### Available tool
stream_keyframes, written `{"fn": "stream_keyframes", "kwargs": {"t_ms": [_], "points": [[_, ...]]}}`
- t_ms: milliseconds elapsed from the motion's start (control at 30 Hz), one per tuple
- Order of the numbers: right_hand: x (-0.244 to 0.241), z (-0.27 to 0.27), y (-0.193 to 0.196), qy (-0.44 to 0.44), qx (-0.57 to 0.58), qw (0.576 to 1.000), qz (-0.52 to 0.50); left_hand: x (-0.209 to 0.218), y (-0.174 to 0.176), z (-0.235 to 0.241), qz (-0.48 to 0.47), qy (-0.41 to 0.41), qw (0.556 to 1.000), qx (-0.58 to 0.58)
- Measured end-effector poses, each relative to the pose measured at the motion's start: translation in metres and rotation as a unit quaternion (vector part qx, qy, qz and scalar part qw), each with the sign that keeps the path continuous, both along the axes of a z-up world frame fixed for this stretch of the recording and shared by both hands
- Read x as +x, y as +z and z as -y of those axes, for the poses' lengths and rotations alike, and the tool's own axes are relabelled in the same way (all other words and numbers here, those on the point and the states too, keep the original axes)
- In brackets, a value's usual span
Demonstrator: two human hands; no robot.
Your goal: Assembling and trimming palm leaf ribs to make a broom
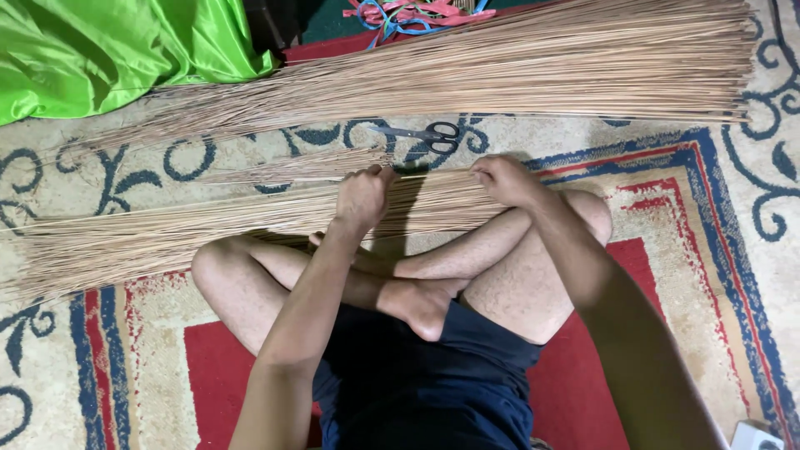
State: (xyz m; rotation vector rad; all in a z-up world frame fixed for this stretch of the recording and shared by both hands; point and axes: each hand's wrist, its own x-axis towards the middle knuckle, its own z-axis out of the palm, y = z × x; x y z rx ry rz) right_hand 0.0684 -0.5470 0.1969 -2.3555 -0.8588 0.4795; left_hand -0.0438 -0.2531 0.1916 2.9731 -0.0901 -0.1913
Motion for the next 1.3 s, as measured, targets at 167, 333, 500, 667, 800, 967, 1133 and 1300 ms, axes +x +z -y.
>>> {"fn": "stream_keyframes", "kwargs": {"t_ms": [167, 333, 500, 667, 800, 967, 1133, 1300], "points": [[0.036, 0.031, -0.026, -0.012, -0.022, 1.0, 0.007, 0.015, -0.012, 0.021, 0.003, 0.002, 0.999, -0.042], [0.06, 0.059, -0.083, -0.04, -0.079, 0.996, -0.003, 0.025, -0.034, 0.042, 0.004, 0.008, 0.998, -0.063], [0.066, 0.074, -0.121, -0.074, -0.14, 0.987, -0.017, 0.023, -0.06, 0.042, 0.036, -0.003, 0.998, -0.05], [0.05, 0.052, -0.092, -0.035, -0.158, 0.987, -0.02, 0.014, -0.072, 0.036, 0.031, 0.001, 0.998, -0.047], [0.054, 0.055, -0.106, -0.025, -0.171, 0.985, -0.021, 0.008, -0.081, 0.036, 0.061, 0.006, 0.998, -0.023], [0.048, 0.053, -0.088, -0.033, -0.157, 0.986, -0.046, 0.009, -0.08, 0.035, 0.072, 0.015, 0.996, -0.043], [0.02, 0.047, 0.01, -0.11, -0.043, 0.985, -0.121, 0.016, -0.089, 0.015, 0.14, 0.025, 0.987, -0.072], [0.011, 0.044, 0.029, -0.267, 0.258, 0.884, -0.283, 0.005, -0.032, -0.012, 0.141, 0.027, 0.979, -0.144]]}}
